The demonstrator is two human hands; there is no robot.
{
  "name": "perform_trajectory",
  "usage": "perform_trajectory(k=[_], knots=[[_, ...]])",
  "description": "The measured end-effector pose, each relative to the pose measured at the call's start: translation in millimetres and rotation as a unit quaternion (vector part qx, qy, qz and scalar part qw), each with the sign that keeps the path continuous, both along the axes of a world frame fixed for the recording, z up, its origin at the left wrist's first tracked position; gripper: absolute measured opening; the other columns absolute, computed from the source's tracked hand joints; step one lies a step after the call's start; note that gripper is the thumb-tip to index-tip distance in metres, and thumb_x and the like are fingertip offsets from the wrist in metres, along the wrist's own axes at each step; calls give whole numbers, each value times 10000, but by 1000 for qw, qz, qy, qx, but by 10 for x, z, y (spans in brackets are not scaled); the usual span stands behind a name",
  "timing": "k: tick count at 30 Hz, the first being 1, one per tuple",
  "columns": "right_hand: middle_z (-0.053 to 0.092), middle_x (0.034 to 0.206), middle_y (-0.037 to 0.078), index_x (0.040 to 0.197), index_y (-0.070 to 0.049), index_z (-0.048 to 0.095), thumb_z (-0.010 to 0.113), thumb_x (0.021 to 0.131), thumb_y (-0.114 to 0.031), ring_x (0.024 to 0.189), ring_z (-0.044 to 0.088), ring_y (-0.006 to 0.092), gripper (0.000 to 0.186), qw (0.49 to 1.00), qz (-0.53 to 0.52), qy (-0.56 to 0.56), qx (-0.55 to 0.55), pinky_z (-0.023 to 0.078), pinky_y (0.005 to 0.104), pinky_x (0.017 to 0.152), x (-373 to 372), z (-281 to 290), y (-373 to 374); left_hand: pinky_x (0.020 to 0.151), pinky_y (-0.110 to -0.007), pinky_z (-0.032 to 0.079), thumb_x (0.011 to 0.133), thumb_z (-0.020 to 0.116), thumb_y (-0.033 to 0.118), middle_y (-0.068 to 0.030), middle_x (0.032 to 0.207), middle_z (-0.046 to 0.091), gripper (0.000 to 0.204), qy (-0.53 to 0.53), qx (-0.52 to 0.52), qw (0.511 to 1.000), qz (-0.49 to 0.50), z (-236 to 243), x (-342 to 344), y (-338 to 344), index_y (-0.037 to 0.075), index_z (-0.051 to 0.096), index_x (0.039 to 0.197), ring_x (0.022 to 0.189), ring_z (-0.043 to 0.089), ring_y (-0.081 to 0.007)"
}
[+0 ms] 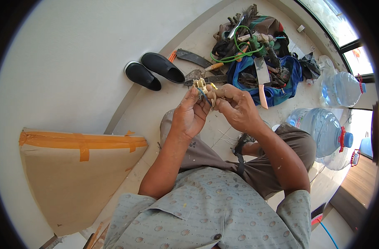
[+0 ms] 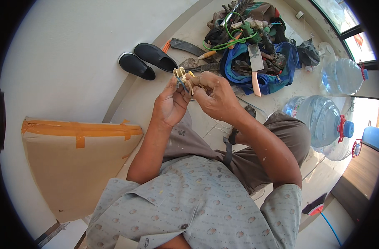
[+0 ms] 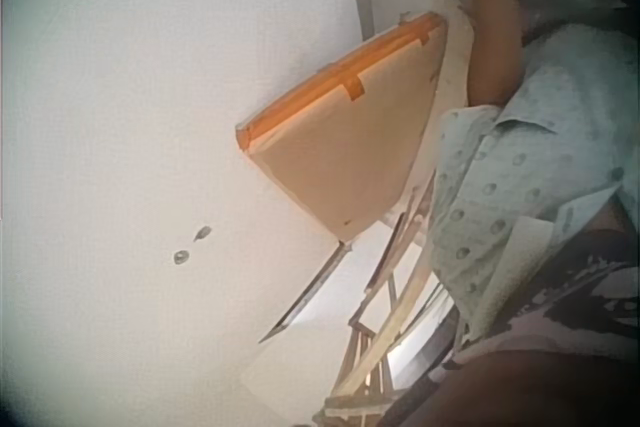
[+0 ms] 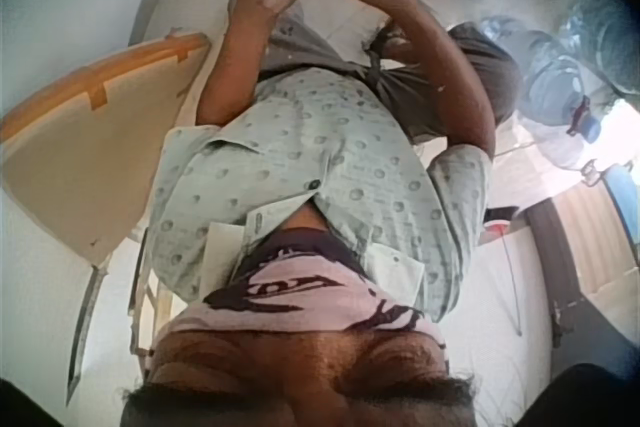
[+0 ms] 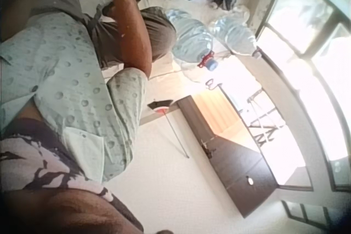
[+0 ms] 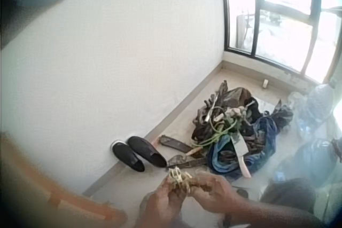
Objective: Repairing or assembling an electrical plug by connecting wires.
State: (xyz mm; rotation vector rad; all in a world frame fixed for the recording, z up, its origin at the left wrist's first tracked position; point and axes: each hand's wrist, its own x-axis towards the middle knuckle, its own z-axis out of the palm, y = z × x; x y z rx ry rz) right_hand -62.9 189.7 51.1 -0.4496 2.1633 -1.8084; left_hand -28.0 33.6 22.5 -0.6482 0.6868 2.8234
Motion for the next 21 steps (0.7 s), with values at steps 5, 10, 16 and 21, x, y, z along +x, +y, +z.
perform_trajectory(k=[5,10,16,21], knots=[[597,796,89,981,12,695,674,844,-116,691,541,152,187,999,32,30,19,438,297,633,67,59,-41,887,-303,542,994,501,226,-101,1070,648,331,100,95,989,-54,-178,-7,-193,-14,523,1222,946,642,-167],[634,833,90,1012,0,703,670,879,-143,729,553,133,199,999,-30,27,-9,445,281,655,73,-51,-109,892,-296,554,995,487,182,-136,1132,641,296,37,109,993,-7,-143,-5,-147,-21,525,1207,1022,638,-186],[659,867,72,1032,-13,710,648,909,-174,756,563,115,212,999,-37,-15,-30,449,279,654,10,-34,-82,913,-306,549,993,451,106,-158,1219,606,251,35,132,991,-5,-174,8,-172,-18,514,1202,1089,621,-211],[629,823,47,1024,-6,707,628,930,-224,714,530,101,250,999,-22,-2,39,430,270,624,10,34,-37,929,-336,532,991,464,119,-150,1225,597,265,77,59,995,-2,-66,15,-161,21,500,1235,1092,617,-223]])
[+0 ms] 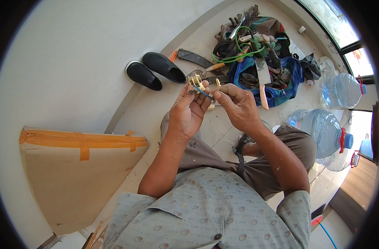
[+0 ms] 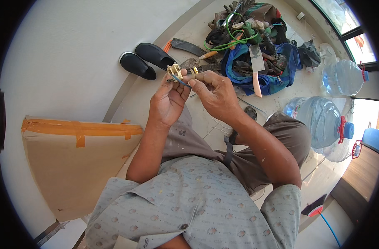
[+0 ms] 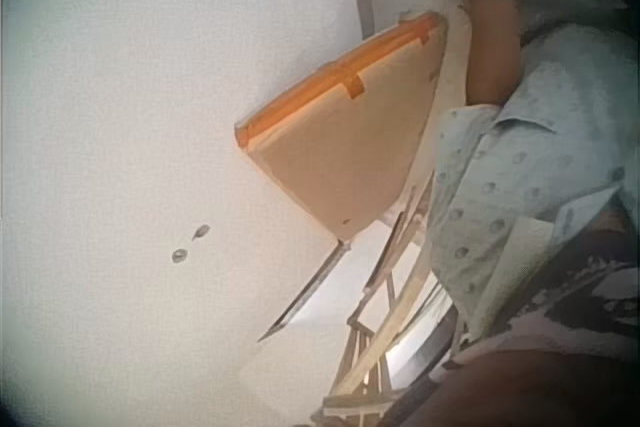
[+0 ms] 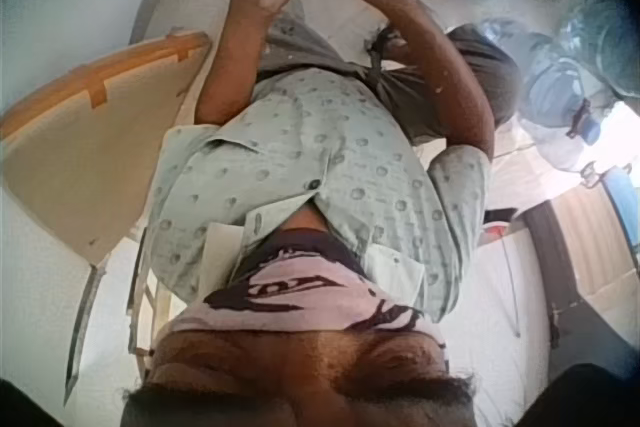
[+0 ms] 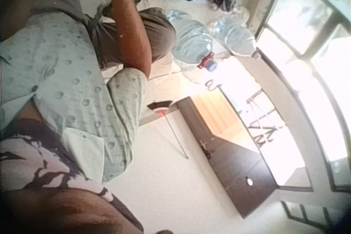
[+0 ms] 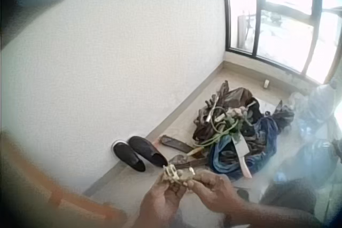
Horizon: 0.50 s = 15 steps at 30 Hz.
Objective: Repairing or assembling an electrical plug by connecting wires.
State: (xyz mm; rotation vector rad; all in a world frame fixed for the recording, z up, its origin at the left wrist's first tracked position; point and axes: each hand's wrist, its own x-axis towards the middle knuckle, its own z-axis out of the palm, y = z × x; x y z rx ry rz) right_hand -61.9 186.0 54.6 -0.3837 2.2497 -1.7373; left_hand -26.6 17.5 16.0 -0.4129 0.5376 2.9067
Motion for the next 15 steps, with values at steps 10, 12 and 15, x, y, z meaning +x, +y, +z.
perform_trajectory(k=[10,12,15], knots=[[632,874,44,1016,-5,700,633,934,-255,734,539,98,271,991,-35,7,-131,428,252,635,-18,-52,-16,913,-332,530,1002,479,167,-106,1174,614,282,-1,-107,994,29,134,-73,21,79,493,1269,1042,630,-197],[638,918,56,1021,-6,697,672,905,-227,760,559,103,251,997,-33,-6,-71,450,256,660,-12,2,-22,916,-335,530,1003,474,166,-104,1173,613,277,-13,-95,995,26,102,-56,36,79,493,1266,1035,633,-196],[640,907,54,1034,-12,696,692,885,-201,777,574,93,240,993,-60,27,-95,465,252,668,-32,-33,-24,922,-348,533,1006,464,160,-100,1162,613,274,-22,-93,995,11,115,-15,91,82,483,1268,1026,638,-194]])
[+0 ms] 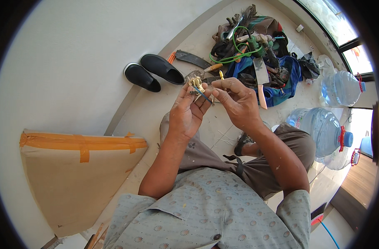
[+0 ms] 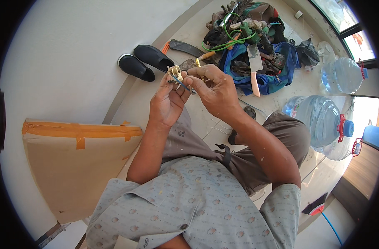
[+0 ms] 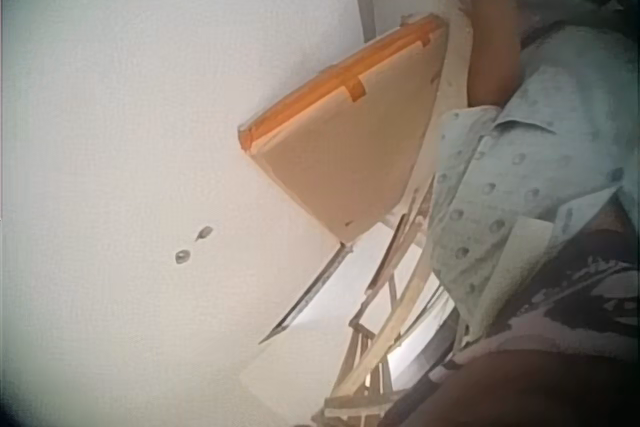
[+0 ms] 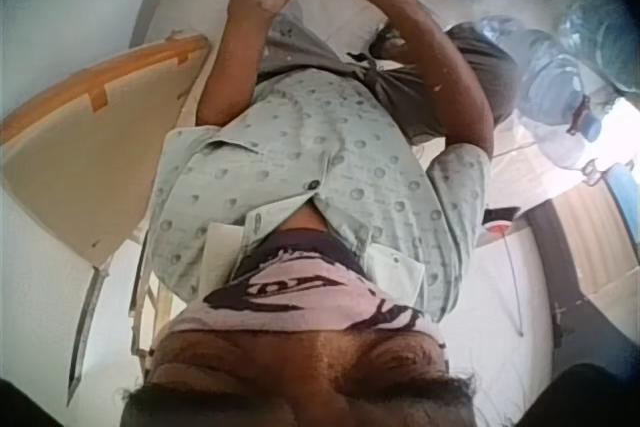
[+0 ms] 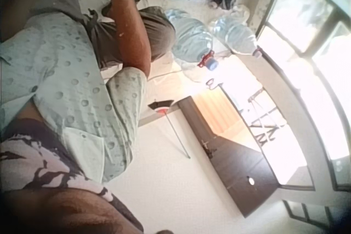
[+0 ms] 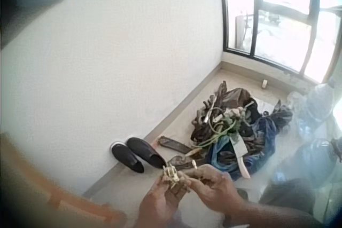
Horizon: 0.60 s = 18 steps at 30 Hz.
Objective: Repairing or assembling an electrical plug by connecting wires.
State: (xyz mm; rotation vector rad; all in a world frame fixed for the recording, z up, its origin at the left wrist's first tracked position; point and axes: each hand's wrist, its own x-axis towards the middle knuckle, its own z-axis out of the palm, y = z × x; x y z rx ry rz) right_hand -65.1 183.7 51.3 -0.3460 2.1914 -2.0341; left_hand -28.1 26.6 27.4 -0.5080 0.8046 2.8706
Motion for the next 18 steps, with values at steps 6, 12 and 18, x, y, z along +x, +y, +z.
perform_trajectory(k=[6,12,18], knots=[[668,819,31,1003,-1,696,697,874,-154,708,588,89,201,999,24,-16,34,471,234,637,-17,100,44,914,-386,537,1015,438,194,-103,1129,616,282,4,-34,999,-10,4,25,21,83,460,1274,1029,643,-223],[675,768,67,965,49,656,672,895,-124,639,607,97,187,983,53,-171,-51,492,219,598,-88,205,100,907,-419,506,1024,373,330,-92,1109,625,334,37,24,998,-50,-113,66,-53,100,477,1243,1000,636,-255],[677,791,87,970,59,646,652,903,-101,682,649,108,174,980,43,-178,-76,530,221,612,-76,127,96,843,-362,494,970,558,244,-107,1011,638,405,39,-88,994,-48,28,63,78,90,370,1294,928,629,-195]])
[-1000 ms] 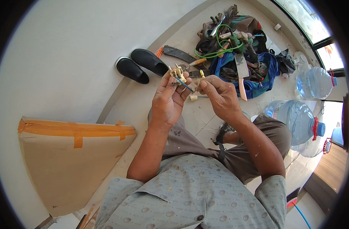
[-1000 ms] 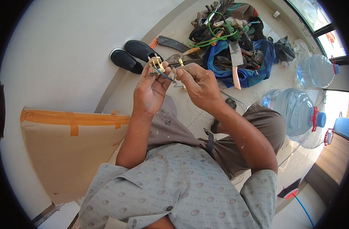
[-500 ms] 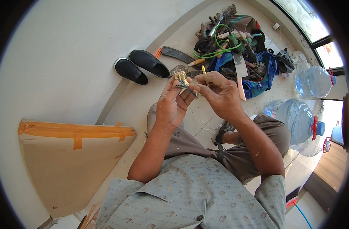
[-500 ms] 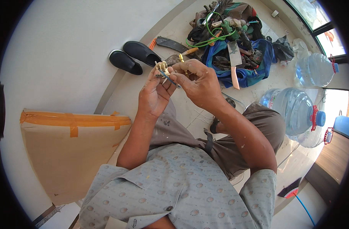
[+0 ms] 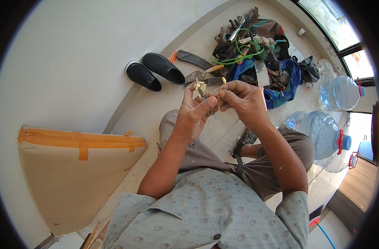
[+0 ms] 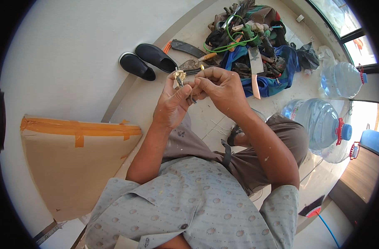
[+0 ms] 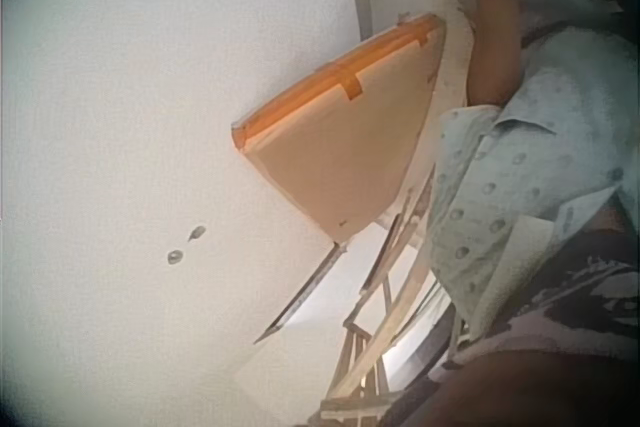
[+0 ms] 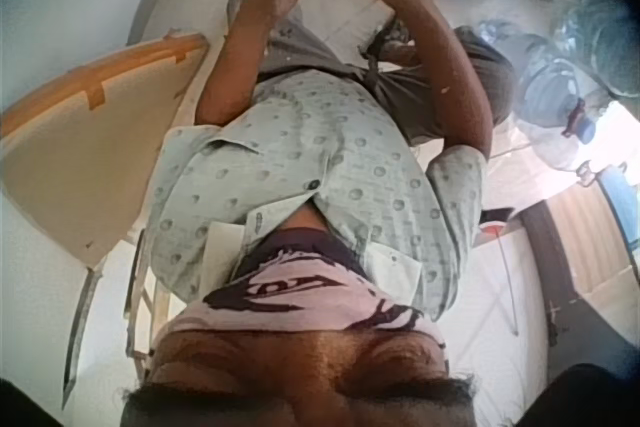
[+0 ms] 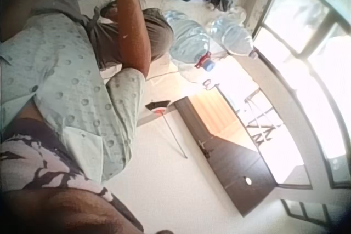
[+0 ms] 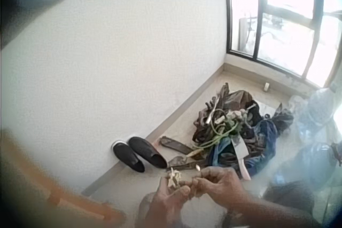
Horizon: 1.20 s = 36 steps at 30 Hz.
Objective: Repairing or assembling an electrical plug by connecting wires.
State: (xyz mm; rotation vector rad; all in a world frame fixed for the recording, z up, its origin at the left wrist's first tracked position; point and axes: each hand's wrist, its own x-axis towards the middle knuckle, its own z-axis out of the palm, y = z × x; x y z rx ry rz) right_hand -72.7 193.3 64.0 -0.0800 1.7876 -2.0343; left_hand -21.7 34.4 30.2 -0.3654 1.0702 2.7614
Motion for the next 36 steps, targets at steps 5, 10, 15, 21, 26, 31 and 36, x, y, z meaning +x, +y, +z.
perform_trajectory(k=[5,10,15,21,26,31,36], knots=[[685,832,96,967,50,658,652,892,-88,681,645,121,157,994,41,61,86,534,256,622,-25,92,28,755,-220,481,769,785,29,-60,915,623,748,15,-64,998,6,29,12,-8,32,278,1318,840,594,-104],[651,884,89,963,-3,677,663,819,-36,744,632,219,147,882,64,414,216,515,321,663,-99,141,133,738,-214,468,790,762,22,-48,888,615,711,28,-137,990,-7,53,15,-29,32,284,1316,807,574,-93],[598,919,74,900,-41,657,683,713,-34,889,551,258,189,775,114,536,316,474,365,782,-124,103,200,725,-199,449,781,768,18,-45,872,612,710,35,-191,981,-27,103,16,-41,28,296,1312,790,565,-84],[577,895,62,887,-46,642,680,717,-43,864,544,243,174,761,135,558,302,466,355,779,-133,135,197,714,-198,453,775,774,18,-38,874,616,700,25,-212,976,-38,123,36,-83,30,314,1302,793,571,-82],[575,884,57,879,-50,642,681,723,-66,841,535,242,162,756,150,561,304,460,351,766,-136,139,205,743,-204,468,776,773,16,-42,878,621,688,23,-210,976,-59,112,46,-85,36,318,1293,810,581,-85],[576,868,58,849,-48,639,679,717,-62,826,530,248,139,762,163,552,298,455,357,753,-142,95,210,758,-211,474,784,766,14,-44,879,623,680,22,-209,976,-65,100,43,-103,36,319,1295,819,582,-86],[571,806,83,800,-16,634,651,752,-28,794,549,243,52,866,129,423,231,456,344,714,-90,106,166,757,-212,475,789,760,10,-42,875,620,670,34,-196,978,-59,70,23,-103,41,323,1296,818,580,-85]])
